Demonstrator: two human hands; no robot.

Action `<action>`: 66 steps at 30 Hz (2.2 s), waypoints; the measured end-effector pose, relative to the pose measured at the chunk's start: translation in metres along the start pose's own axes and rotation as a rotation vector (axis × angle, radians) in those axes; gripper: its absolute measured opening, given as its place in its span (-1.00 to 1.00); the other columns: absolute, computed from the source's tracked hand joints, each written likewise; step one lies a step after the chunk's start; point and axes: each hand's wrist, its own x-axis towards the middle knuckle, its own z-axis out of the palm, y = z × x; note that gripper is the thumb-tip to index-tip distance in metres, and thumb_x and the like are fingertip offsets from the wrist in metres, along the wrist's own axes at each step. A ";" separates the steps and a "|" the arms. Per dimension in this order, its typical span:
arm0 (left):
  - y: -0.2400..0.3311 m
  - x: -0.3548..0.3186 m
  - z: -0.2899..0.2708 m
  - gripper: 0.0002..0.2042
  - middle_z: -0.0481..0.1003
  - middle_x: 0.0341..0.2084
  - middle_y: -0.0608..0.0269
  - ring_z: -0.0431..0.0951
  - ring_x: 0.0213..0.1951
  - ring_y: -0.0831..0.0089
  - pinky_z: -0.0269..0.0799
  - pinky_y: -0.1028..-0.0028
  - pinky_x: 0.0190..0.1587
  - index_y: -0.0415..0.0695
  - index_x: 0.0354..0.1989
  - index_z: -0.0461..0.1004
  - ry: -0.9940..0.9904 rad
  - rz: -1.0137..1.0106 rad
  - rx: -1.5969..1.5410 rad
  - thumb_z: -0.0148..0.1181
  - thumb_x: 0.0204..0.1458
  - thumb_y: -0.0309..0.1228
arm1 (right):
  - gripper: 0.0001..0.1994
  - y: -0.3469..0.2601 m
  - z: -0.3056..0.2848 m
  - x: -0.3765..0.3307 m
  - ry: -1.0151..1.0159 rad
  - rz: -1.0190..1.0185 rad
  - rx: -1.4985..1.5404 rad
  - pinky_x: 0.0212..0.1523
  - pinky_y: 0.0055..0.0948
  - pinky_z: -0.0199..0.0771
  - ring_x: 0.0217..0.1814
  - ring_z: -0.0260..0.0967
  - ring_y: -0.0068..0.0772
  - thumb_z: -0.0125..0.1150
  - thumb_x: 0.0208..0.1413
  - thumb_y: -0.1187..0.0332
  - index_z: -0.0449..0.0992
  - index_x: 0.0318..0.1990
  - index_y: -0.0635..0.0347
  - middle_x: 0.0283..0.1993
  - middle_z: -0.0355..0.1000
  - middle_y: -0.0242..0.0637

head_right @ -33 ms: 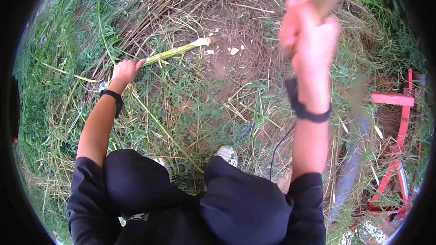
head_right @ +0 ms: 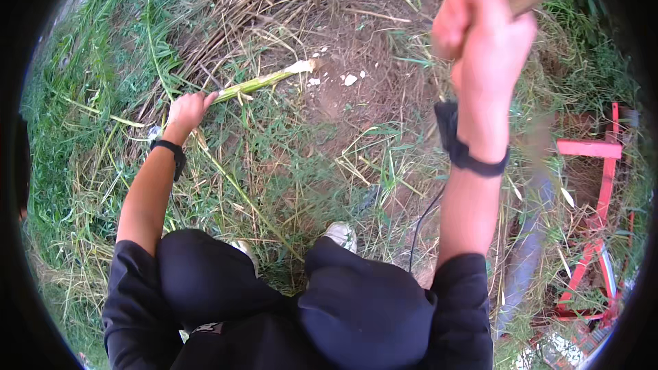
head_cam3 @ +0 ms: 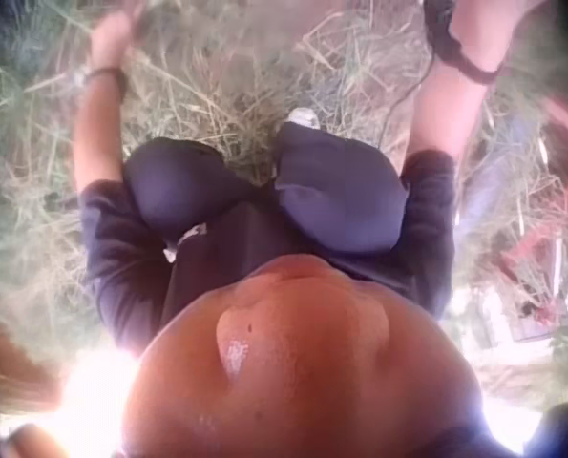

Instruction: The person chops green plant stalks using a cleaver while sitting on the ground, handling the stalks by hand and cutting them into segments.

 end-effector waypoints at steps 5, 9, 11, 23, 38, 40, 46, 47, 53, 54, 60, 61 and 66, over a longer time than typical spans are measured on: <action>-0.011 -0.007 0.005 -0.33 0.61 -0.50 0.01 0.65 -0.37 0.05 0.56 0.14 -0.31 -0.13 -0.43 0.61 0.108 0.012 -0.006 -0.20 0.21 0.25 | -0.78 0.030 0.034 0.051 0.053 -0.597 0.445 -0.76 -0.49 0.12 -0.79 0.15 -0.54 0.18 0.13 0.32 0.39 -0.12 0.15 -0.73 0.23 -0.44; 0.025 -0.006 -0.013 -0.32 0.61 -0.46 -0.08 0.64 -0.35 0.00 0.56 0.11 -0.25 -0.15 -0.38 0.63 0.051 0.042 -0.041 -0.23 0.25 0.21 | -0.62 0.285 0.114 -0.008 0.001 0.252 0.032 -0.80 -0.44 0.10 -0.81 0.13 -0.51 0.15 0.09 0.36 0.32 0.09 0.01 -0.74 0.15 -0.47; -0.008 -0.013 0.008 -0.33 0.62 -0.40 -0.09 0.66 -0.32 0.03 0.56 0.08 -0.23 -0.17 -0.31 0.61 0.101 0.008 -0.049 -0.27 0.26 0.20 | -0.80 0.275 0.140 -0.037 -0.261 0.746 0.217 -0.86 -0.43 0.00 -0.85 0.07 -0.53 0.04 0.08 0.42 0.36 -0.11 -0.01 -0.76 0.05 -0.57; -0.020 -0.004 0.041 -0.34 0.63 -0.36 -0.02 0.66 -0.26 0.06 0.56 0.14 -0.16 -0.12 -0.34 0.63 0.089 0.108 -0.162 -0.29 0.28 0.18 | -0.70 0.250 0.111 0.004 -0.537 1.166 0.550 -0.75 -0.59 -0.04 -0.78 -0.05 -0.67 0.12 0.15 0.35 0.18 -0.58 -0.06 -0.72 0.06 -0.60; 0.035 -0.065 0.066 -0.34 0.61 -0.40 -0.13 0.64 -0.27 -0.04 0.55 0.08 -0.14 -0.21 -0.36 0.62 0.058 -0.058 -0.395 -0.28 0.29 0.12 | -0.72 0.150 0.062 -0.085 -0.081 0.453 0.495 -0.80 -0.59 -0.05 -0.76 -0.02 -0.67 -0.02 0.21 0.35 0.19 -0.57 -0.06 -0.70 0.02 -0.61; 0.027 -0.060 0.078 -0.33 0.61 -0.42 -0.12 0.63 -0.27 -0.05 0.54 0.07 -0.14 -0.22 -0.35 0.62 0.096 -0.036 -0.356 -0.29 0.29 0.13 | -0.79 0.097 0.044 -0.049 0.217 0.040 0.268 -0.79 -0.58 0.02 -0.76 0.03 -0.67 -0.05 0.21 0.39 0.26 -0.50 0.08 -0.68 0.13 -0.55; 0.026 -0.072 0.054 -0.33 0.61 -0.37 -0.15 0.63 -0.24 -0.05 0.53 0.06 -0.11 -0.22 -0.35 0.62 0.049 -0.103 -0.357 -0.29 0.28 0.14 | -0.72 0.027 0.050 -0.014 -0.017 -0.471 0.498 -0.71 -0.49 0.10 -0.73 0.05 -0.59 -0.05 0.21 0.47 0.19 -0.58 0.08 -0.67 0.16 -0.46; 0.027 -0.074 0.048 -0.33 0.61 -0.33 -0.14 0.63 -0.22 -0.05 0.52 0.07 -0.10 -0.23 -0.32 0.62 0.046 -0.090 -0.347 -0.29 0.28 0.13 | -0.71 0.055 0.069 -0.018 0.007 -0.495 0.474 -0.71 -0.49 0.11 -0.72 0.08 -0.58 -0.06 0.25 0.44 0.21 -0.57 0.07 -0.67 0.19 -0.45; 0.028 -0.074 0.021 -0.31 0.59 -0.27 -0.19 0.60 -0.17 -0.10 0.49 0.08 -0.01 -0.25 -0.29 0.63 -0.045 -0.195 -0.401 -0.37 0.30 0.09 | -0.78 0.277 0.112 -0.048 -0.400 0.942 0.363 -0.81 -0.48 0.10 -0.80 0.09 -0.54 0.07 0.13 0.37 0.25 -0.54 0.04 -0.73 0.14 -0.52; 0.007 -0.076 0.041 -0.30 0.58 -0.27 -0.22 0.59 -0.17 -0.13 0.47 0.06 0.00 -0.26 -0.27 0.62 0.043 -0.169 -0.415 -0.40 0.31 0.09 | -0.78 0.275 0.122 -0.043 -0.409 0.905 0.342 -0.81 -0.47 0.11 -0.80 0.08 -0.54 0.08 0.13 0.37 0.26 -0.54 0.04 -0.73 0.14 -0.52; -0.046 -0.104 0.036 -0.26 0.59 -0.39 -0.18 0.62 -0.25 -0.08 0.50 0.04 -0.08 -0.22 -0.35 0.60 0.048 -0.324 -0.452 -0.30 0.22 0.26 | -0.77 0.254 0.126 -0.102 -0.298 0.776 0.372 -0.72 -0.50 0.13 -0.74 0.09 -0.56 0.12 0.15 0.36 0.25 -0.51 0.06 -0.67 0.16 -0.50; -0.041 -0.110 0.016 -0.25 0.59 -0.43 -0.16 0.63 -0.27 -0.07 0.51 0.05 -0.10 -0.21 -0.40 0.60 0.010 -0.293 -0.450 -0.28 0.19 0.29 | -0.78 0.259 0.111 -0.116 -0.284 0.737 0.450 -0.71 -0.51 0.13 -0.73 0.09 -0.57 0.13 0.16 0.37 0.25 -0.49 0.07 -0.67 0.15 -0.50; -0.080 -0.148 -0.044 -0.31 0.57 -0.58 -0.03 0.63 -0.45 0.02 0.55 0.13 -0.37 -0.18 -0.51 0.54 0.275 -0.179 -0.018 0.03 0.03 0.34 | -0.78 0.254 0.081 -0.161 -0.214 0.666 0.432 -0.69 -0.47 0.19 -0.71 0.15 -0.53 0.10 0.17 0.41 0.24 -0.50 0.10 -0.65 0.18 -0.47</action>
